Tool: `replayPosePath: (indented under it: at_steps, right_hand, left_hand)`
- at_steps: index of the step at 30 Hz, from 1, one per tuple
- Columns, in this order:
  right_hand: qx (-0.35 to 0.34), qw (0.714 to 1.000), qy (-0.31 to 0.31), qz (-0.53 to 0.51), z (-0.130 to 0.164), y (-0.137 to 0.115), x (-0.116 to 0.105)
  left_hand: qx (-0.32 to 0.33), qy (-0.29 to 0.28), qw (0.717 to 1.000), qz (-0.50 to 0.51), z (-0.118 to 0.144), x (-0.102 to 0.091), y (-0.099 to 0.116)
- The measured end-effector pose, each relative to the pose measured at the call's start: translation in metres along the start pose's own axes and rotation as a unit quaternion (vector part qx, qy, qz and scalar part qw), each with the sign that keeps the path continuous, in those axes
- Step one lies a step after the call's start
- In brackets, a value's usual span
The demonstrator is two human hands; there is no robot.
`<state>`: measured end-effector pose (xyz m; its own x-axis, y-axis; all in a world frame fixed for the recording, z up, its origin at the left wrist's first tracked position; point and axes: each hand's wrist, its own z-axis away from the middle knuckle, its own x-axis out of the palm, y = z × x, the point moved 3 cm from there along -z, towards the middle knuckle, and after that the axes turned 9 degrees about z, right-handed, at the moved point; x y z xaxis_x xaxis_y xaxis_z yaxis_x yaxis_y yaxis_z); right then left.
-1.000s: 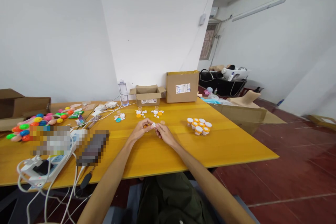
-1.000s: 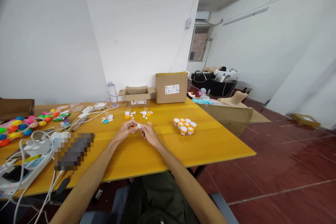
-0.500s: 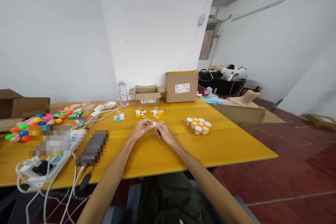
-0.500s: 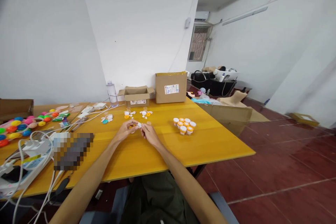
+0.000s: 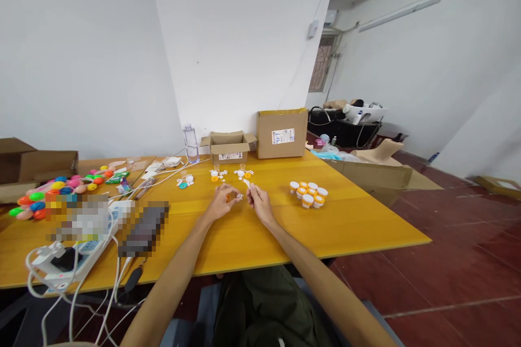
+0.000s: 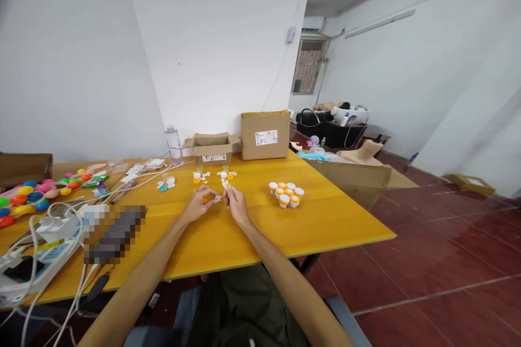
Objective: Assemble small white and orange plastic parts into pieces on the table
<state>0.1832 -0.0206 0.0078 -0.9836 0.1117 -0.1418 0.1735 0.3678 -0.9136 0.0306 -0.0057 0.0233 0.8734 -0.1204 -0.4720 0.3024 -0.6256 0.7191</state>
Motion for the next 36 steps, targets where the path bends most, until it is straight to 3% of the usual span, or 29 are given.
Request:
replayPosePath:
  at_steps: [8,18,27,36]
  right_hand:
    - [0.004,0.998,0.059,-0.008,-0.002,0.004,-0.004]
    - [0.006,0.999,0.053,0.004,-0.001,0.000,-0.002]
    - [-0.013,0.998,-0.004,0.056,-0.001,0.001,-0.001]
    - [-0.047,0.993,-0.030,0.103,-0.001,0.006,0.004]
  left_hand:
    - [0.028,-0.049,0.991,-0.122,0.003,0.009,0.002]
    - [0.009,-0.016,0.983,-0.183,0.003,0.011,-0.003]
    - [-0.039,0.084,0.995,-0.040,-0.002,-0.001,0.006]
    - [-0.053,0.062,0.989,0.120,-0.003,0.001,0.010]
